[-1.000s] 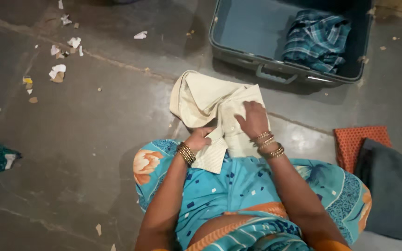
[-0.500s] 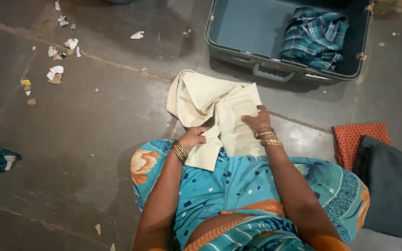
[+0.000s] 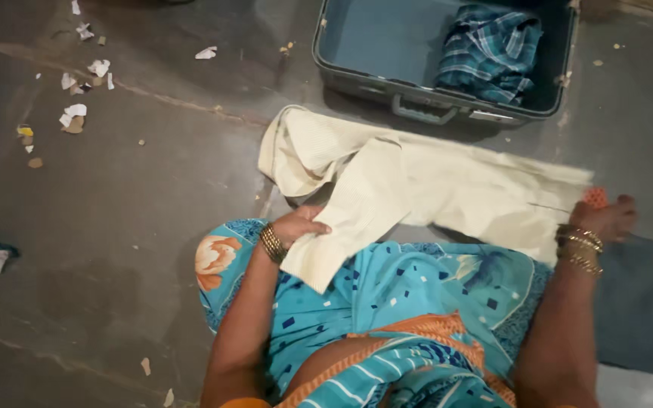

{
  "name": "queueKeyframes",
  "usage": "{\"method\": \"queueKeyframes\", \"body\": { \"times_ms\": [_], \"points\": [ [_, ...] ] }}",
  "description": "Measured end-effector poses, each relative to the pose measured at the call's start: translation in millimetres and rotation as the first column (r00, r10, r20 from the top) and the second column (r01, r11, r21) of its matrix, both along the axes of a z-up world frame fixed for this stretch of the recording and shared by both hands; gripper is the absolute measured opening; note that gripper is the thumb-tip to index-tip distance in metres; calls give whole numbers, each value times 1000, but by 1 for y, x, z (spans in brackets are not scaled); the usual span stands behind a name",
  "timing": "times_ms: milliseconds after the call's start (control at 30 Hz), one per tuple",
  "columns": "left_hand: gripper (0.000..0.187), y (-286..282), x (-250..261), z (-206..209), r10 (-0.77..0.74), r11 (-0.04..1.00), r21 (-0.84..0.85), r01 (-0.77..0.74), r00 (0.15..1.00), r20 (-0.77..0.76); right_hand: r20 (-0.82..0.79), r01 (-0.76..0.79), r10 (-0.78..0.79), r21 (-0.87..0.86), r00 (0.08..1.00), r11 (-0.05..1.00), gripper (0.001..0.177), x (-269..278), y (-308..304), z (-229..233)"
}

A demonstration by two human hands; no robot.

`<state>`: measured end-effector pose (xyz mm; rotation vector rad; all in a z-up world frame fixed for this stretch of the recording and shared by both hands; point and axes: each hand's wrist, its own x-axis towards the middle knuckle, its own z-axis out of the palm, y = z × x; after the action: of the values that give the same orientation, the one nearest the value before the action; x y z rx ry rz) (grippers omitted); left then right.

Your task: The person folds a blue plaid shirt and places it into an open suitcase. Then the person unfolds and refolds a cream-colored shirt on their lap.

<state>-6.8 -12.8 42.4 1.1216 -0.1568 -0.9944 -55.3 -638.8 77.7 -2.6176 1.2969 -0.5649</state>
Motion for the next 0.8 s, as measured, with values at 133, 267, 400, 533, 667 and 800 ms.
{"method": "queueKeyframes", "body": {
  "times_ms": [133,267,400,533,667,800],
  "points": [
    [52,-18,-21,35,-110,986,-131,105,993,-33,122,-339,330,55,936,939,42,15,51,-46],
    [43,-35,-36,56,-315,946,142,290,926,209,202,-715,686,195,699,671,29,38,118,-86],
    [31,-15,-52,85,-556,816,507,278,615,559,20,-636,753,551,658,541,38,40,168,-109],
    [30,46,-82,152,-366,895,422,144,779,510,-156,-600,765,532,624,598,31,30,192,-118],
    [31,76,-103,192,-282,936,314,162,877,388,-11,-727,821,457,571,513,30,39,199,-109],
    [27,95,-114,201,-358,934,240,266,733,578,135,-756,838,525,529,392,36,37,223,-100]
  ]
}}
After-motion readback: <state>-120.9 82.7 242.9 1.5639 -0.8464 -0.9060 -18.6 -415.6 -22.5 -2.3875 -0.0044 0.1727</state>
